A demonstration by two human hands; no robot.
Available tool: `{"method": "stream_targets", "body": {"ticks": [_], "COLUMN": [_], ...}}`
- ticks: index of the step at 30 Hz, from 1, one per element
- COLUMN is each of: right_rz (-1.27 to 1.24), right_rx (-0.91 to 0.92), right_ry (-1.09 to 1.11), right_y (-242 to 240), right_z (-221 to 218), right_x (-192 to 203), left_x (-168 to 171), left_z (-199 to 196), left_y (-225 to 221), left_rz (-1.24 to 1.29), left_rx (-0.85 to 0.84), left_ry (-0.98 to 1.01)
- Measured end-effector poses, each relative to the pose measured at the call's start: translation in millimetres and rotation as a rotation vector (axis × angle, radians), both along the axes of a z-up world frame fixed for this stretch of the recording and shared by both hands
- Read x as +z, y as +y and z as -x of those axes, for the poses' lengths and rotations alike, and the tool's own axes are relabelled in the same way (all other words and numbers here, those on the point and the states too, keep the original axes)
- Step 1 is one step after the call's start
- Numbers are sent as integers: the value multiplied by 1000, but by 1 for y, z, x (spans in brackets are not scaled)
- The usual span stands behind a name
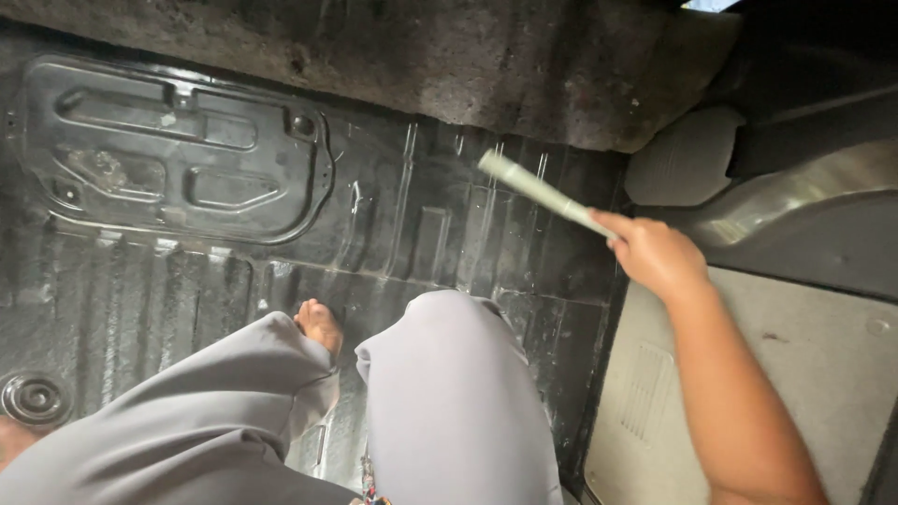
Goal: Sweeping the interior floor of a vehicle using a hand brush and a dustpan to collect dirt and debris.
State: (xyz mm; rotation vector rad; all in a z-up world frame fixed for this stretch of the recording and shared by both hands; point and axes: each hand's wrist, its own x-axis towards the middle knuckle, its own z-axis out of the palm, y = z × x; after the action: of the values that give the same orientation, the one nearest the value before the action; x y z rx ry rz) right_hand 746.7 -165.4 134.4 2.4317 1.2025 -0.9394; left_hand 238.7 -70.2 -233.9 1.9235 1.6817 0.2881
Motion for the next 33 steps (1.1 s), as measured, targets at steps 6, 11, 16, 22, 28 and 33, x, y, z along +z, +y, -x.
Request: {"method": "stream_targets", "body": {"ticks": [6,11,16,22,28,33], "right_rz": [79,117,21,93,138,166], "right_rx": [55,11,-30,-131,-283,-242], "right_ry": [179,228,-44,-130,175,-206], "right_y": [-15,-5,-9,-57,-99,-91], "right_z": [71,63,-16,18,22,-25], "right_x": [-51,11,6,-66,-9,-57], "left_x": [26,1,-32,-58,-71,-77], "left_z": [3,8,25,24,24,0], "left_y": [5,7,-10,-6,-5,-7], "left_rz": [-77,-132,-168,-240,-290,-286], "left_rx": [-33,-56,-88,-115,-137,-86], "left_ry": [14,4,13,0,-1,368]}}
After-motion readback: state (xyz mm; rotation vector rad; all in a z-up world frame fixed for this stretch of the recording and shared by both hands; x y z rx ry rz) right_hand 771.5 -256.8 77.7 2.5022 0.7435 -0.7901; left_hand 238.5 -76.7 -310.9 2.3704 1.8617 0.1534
